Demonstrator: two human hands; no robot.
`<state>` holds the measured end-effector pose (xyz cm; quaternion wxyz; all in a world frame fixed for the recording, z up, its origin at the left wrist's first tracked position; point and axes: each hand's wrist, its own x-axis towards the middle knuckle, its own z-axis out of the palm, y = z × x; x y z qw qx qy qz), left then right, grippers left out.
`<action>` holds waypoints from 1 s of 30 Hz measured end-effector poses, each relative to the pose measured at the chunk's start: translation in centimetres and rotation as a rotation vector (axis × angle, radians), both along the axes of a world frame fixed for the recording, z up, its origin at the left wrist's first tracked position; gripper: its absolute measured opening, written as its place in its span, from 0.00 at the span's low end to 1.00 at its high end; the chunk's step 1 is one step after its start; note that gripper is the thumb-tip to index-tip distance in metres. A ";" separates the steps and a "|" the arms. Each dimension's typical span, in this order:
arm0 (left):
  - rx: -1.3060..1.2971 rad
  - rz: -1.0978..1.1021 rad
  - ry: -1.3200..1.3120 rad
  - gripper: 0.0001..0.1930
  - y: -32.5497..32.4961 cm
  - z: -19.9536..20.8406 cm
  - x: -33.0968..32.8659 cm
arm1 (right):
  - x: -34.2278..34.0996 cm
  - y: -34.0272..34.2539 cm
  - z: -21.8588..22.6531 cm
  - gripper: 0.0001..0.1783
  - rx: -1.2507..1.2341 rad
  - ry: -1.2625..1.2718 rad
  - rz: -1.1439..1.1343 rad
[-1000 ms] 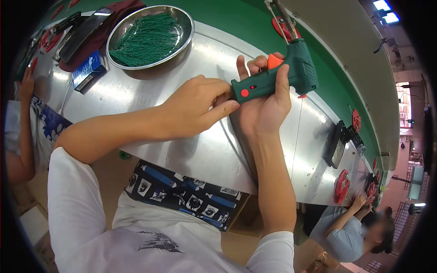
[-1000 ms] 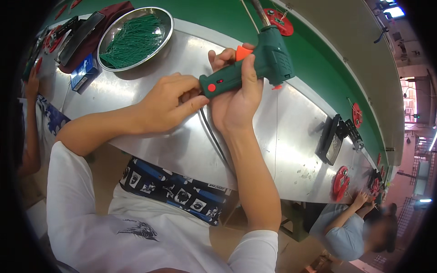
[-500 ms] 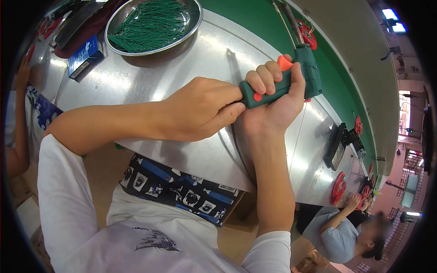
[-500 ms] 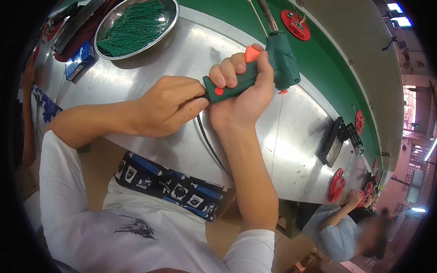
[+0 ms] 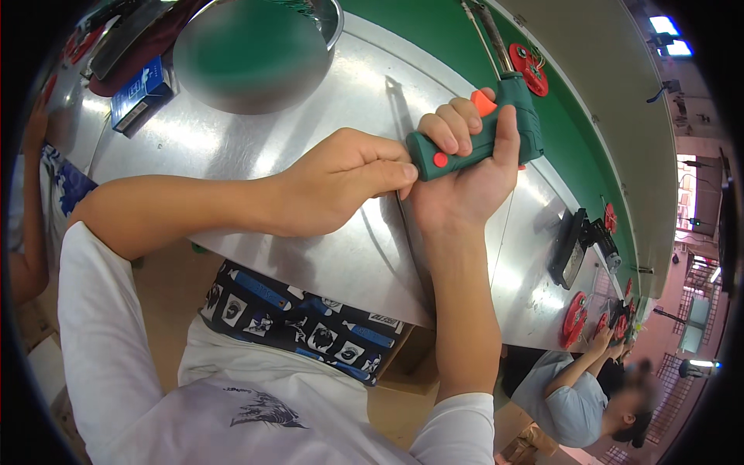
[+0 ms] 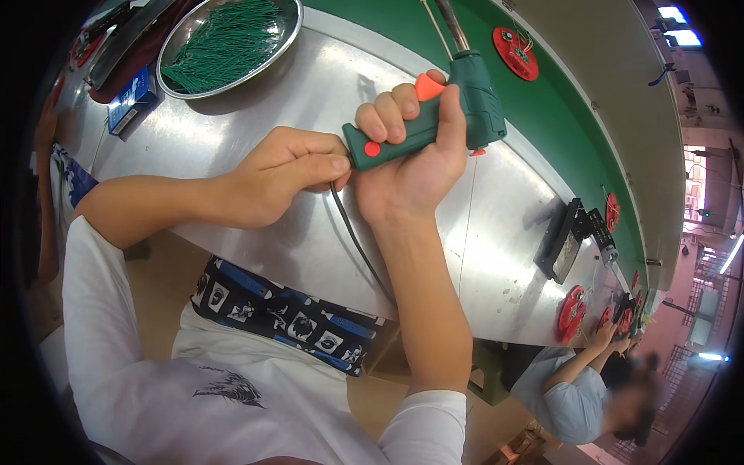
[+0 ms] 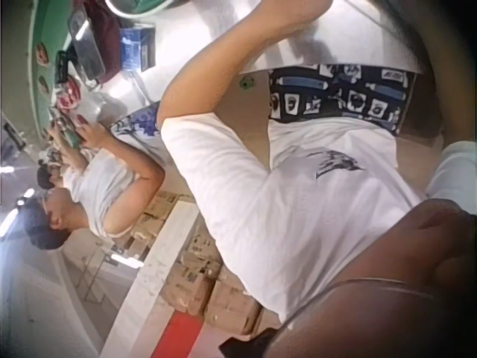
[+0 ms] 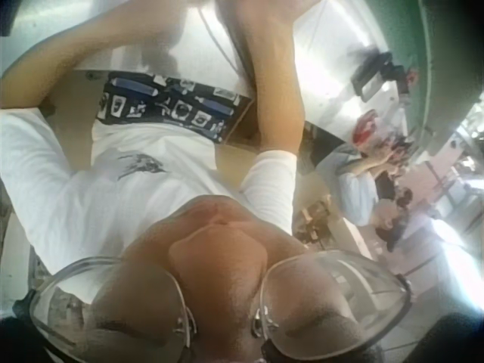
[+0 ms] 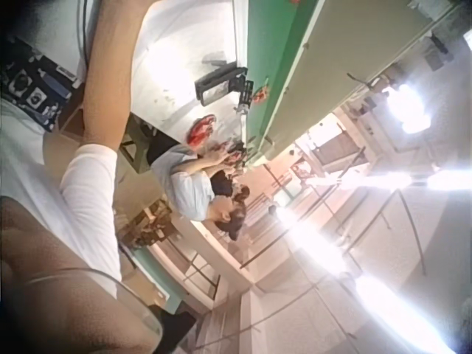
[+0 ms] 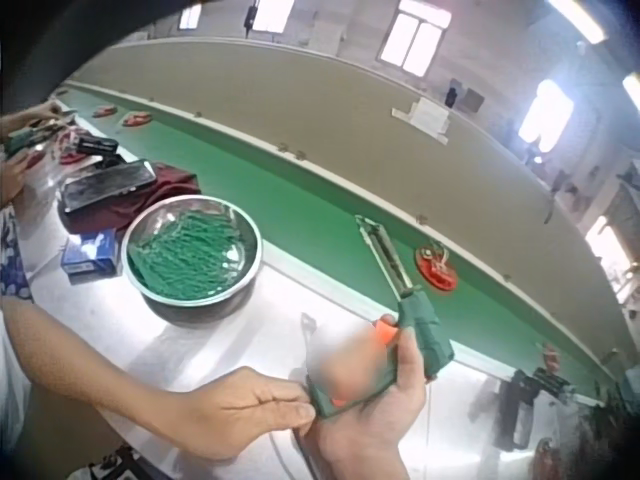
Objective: Soldering electronic components and wires onto circular red PCBs at a factory assembly line.
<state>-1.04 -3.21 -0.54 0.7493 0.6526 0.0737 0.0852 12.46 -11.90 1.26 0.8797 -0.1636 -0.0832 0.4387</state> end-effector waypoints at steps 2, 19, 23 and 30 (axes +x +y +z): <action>-0.070 -0.016 -0.003 0.14 -0.2 -0.2 -0.1 | -0.1 0.0 -0.2 0.14 -0.012 -0.044 0.001; 0.978 0.215 -0.492 0.10 2.3 0.3 0.7 | 1.7 0.5 -1.1 0.19 -0.123 -0.404 -0.242; 1.181 0.261 -0.677 0.09 1.6 1.2 1.3 | 3.7 -0.4 -0.2 0.16 -0.118 -0.331 -0.417; 1.434 0.094 -0.844 0.10 -0.2 1.0 0.8 | 6.9 -1.7 -0.8 0.18 -0.137 -0.255 -0.474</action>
